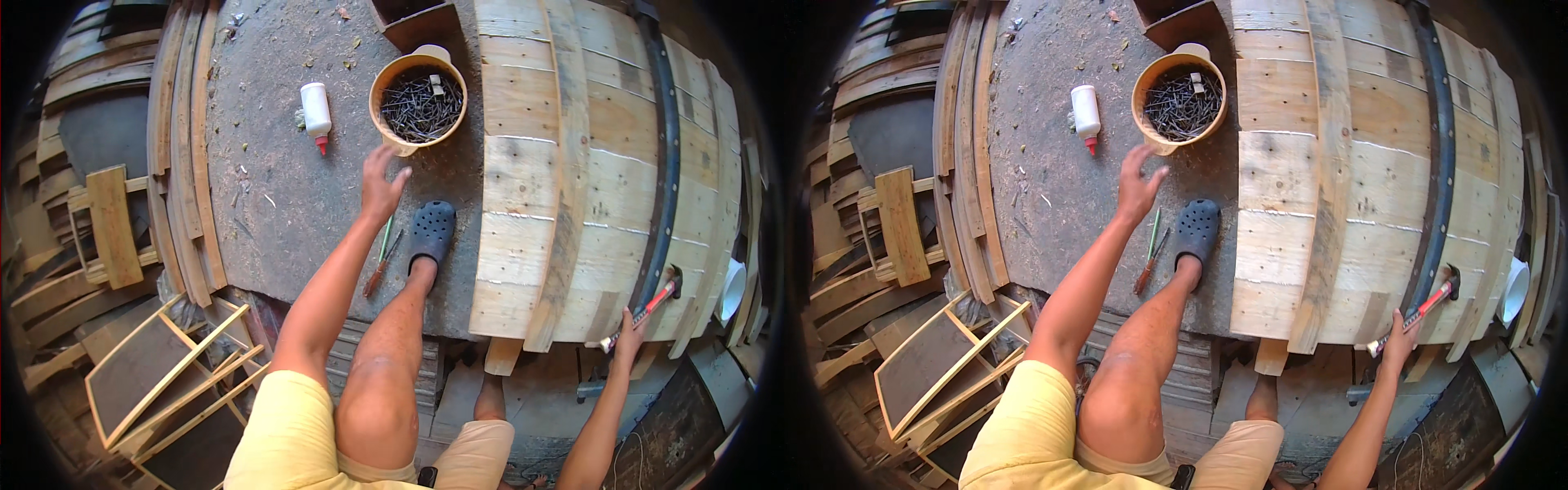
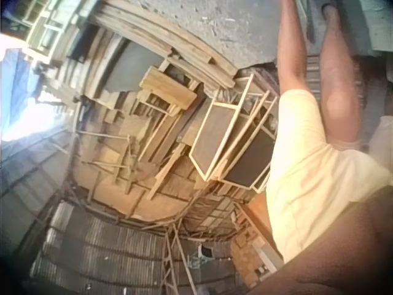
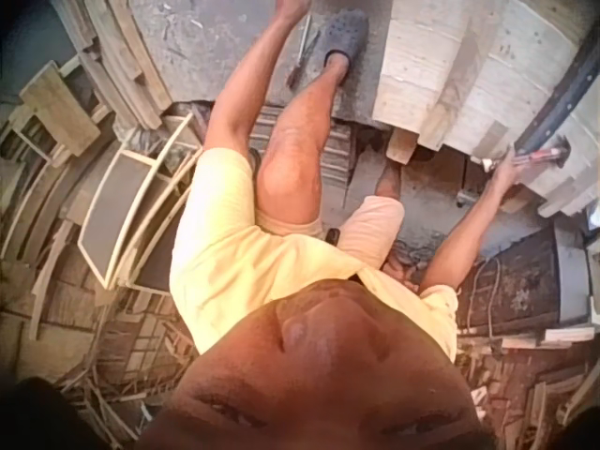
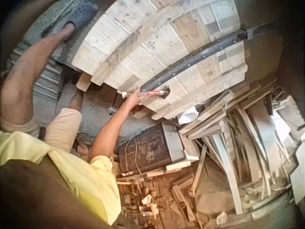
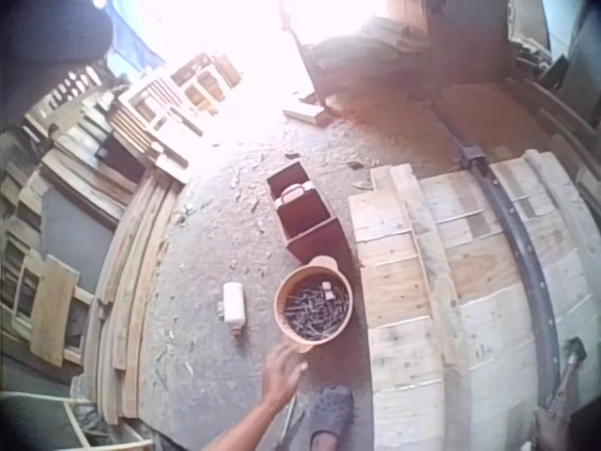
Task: The person hammers nails into a curved wooden structure using a hammer and picks nails from a bucket. They also tap a loose wooden plank into place and briefly handle a white bucket.
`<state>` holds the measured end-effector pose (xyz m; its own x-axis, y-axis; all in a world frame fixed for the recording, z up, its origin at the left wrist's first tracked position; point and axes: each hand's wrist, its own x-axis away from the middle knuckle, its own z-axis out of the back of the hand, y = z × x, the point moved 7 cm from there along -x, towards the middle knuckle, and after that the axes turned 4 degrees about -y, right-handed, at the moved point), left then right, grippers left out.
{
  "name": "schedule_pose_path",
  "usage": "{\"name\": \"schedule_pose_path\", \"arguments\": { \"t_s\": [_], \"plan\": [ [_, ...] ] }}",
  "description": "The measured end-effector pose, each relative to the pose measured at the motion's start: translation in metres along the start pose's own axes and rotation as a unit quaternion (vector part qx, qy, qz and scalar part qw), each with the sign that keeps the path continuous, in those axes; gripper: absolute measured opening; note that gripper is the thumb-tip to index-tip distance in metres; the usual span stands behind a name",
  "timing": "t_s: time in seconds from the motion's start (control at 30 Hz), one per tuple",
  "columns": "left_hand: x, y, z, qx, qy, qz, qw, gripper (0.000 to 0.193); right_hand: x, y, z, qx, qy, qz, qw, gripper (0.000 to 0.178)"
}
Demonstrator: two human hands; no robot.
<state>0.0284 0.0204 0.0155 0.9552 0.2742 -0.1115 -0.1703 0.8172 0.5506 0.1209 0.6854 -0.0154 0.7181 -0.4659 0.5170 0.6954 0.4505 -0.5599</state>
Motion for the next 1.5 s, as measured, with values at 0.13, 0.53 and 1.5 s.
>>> {"name": "schedule_pose_path", "arguments": {
  "t_s": [0.13,0.53,1.5],
  "plan": [
    [0.049,0.028,0.027,0.006,-0.126,0.003,0.992,0.029,0.002,-0.001,-0.002,-0.035,0.007,0.014,0.999,0.058],
    [-0.09,0.007,-0.078,-0.114,-0.108,-0.068,0.985,0.019,0.001,0.009,0.004,-0.05,0.031,-0.003,0.998,0.057],
    [-0.108,-0.034,-0.052,-0.001,-0.089,-0.009,0.996,0.015,0.017,0.0,0.008,-0.045,0.088,-0.074,0.992,0.043]
  ]
}}
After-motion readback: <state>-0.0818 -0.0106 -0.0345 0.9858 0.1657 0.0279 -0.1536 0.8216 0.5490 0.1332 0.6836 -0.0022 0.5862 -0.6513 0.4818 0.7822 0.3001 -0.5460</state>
